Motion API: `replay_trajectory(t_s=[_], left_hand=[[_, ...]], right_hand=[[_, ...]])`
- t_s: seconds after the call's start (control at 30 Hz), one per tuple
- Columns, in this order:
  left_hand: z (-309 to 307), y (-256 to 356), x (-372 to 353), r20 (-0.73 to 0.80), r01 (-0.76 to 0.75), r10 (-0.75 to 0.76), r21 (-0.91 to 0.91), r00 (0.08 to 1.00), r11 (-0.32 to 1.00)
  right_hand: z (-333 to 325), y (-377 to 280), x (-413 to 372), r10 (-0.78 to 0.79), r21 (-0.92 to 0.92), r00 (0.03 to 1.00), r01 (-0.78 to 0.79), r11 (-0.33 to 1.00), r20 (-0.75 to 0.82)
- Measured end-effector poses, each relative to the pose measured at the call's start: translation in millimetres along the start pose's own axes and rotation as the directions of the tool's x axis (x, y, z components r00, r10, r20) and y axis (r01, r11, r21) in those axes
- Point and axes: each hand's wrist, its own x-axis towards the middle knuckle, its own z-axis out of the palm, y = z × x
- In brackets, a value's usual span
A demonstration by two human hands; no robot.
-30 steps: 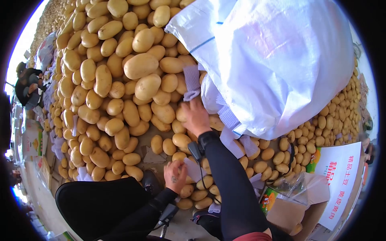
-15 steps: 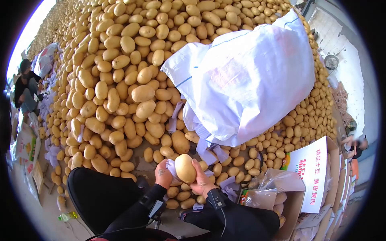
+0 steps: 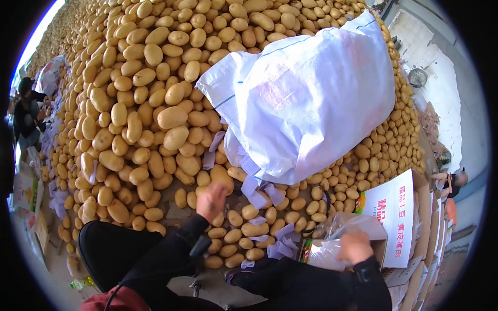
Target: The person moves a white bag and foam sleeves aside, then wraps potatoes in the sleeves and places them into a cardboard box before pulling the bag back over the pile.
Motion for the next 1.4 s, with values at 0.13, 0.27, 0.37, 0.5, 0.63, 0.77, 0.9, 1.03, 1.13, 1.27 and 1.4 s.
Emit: replay_trajectory(t_s=[0.13, 0.27, 0.37, 0.5, 0.63, 0.77, 0.9, 1.03, 1.13, 1.27, 1.4], left_hand=[[6.8, -60.2, 99.3, -0.047, -0.113, 0.125, 0.197, 0.991, 0.974], [31.2, -90.5, 167.3, 0.176, -0.162, 0.085, 0.489, 0.981, 0.857], [54.3, -130.1, 176.6, 0.415, -0.187, -0.105, 0.603, 0.904, 0.775], [94.6, -188.7, 131.9, 0.402, -0.139, -0.121, 0.559, 0.908, 0.817], [129.0, -228.4, 79.6, 0.121, 0.460, -0.502, -0.621, 0.856, 0.634], [48.6, -118.7, 97.6, -0.042, 0.509, -0.564, -0.378, 0.825, 0.773], [22.3, -71.3, 59.3, 0.303, 0.374, -0.818, -0.920, 0.488, -0.118], [-5.9, -23.9, 27.8, 0.527, 0.334, -0.582, -0.848, 0.619, -0.412], [-3.5, 7.5, 10.9, 0.636, 0.479, -0.394, -0.766, 0.664, -0.429], [-29.7, 56.2, 5.3, 0.777, 0.733, -0.399, -0.612, 0.487, -0.297], [-48.4, 104.9, -5.5, 0.635, 0.804, -0.571, -0.590, 0.520, 0.075]], right_hand=[[-53.9, 1.8, 16.5, -0.179, 0.281, 0.975, 0.210, 0.937, -0.130], [-151.3, -102.8, 119.5, -0.298, 0.836, 0.870, 0.473, 0.279, -0.393], [-195.4, -197.5, 244.6, -0.074, 0.625, 0.636, 0.770, 0.127, -0.768], [-278.9, -312.3, 356.1, -0.029, 0.411, 0.451, 0.836, 0.363, -0.892], [-297.8, -334.9, 398.3, -0.151, 0.359, 0.572, 0.676, 0.643, -0.806], [-269.8, -288.4, 357.2, -0.263, 0.732, 0.788, 0.315, -0.604, -0.556], [-212.9, -234.2, 300.2, -0.296, 0.763, 0.868, 0.134, -0.632, -0.398], [-145.3, -223.2, 237.1, -0.284, 0.392, 0.921, -0.166, -0.905, -0.267], [-116.6, -242.2, 173.1, -0.445, 0.174, 0.872, -0.414, -0.893, -0.204], [-90.2, -247.8, 124.1, -0.377, 0.165, 0.921, -0.359, -0.919, -0.095], [-75.3, -229.7, 92.6, -0.030, 0.285, 0.997, -0.048, -0.957, 0.068]])
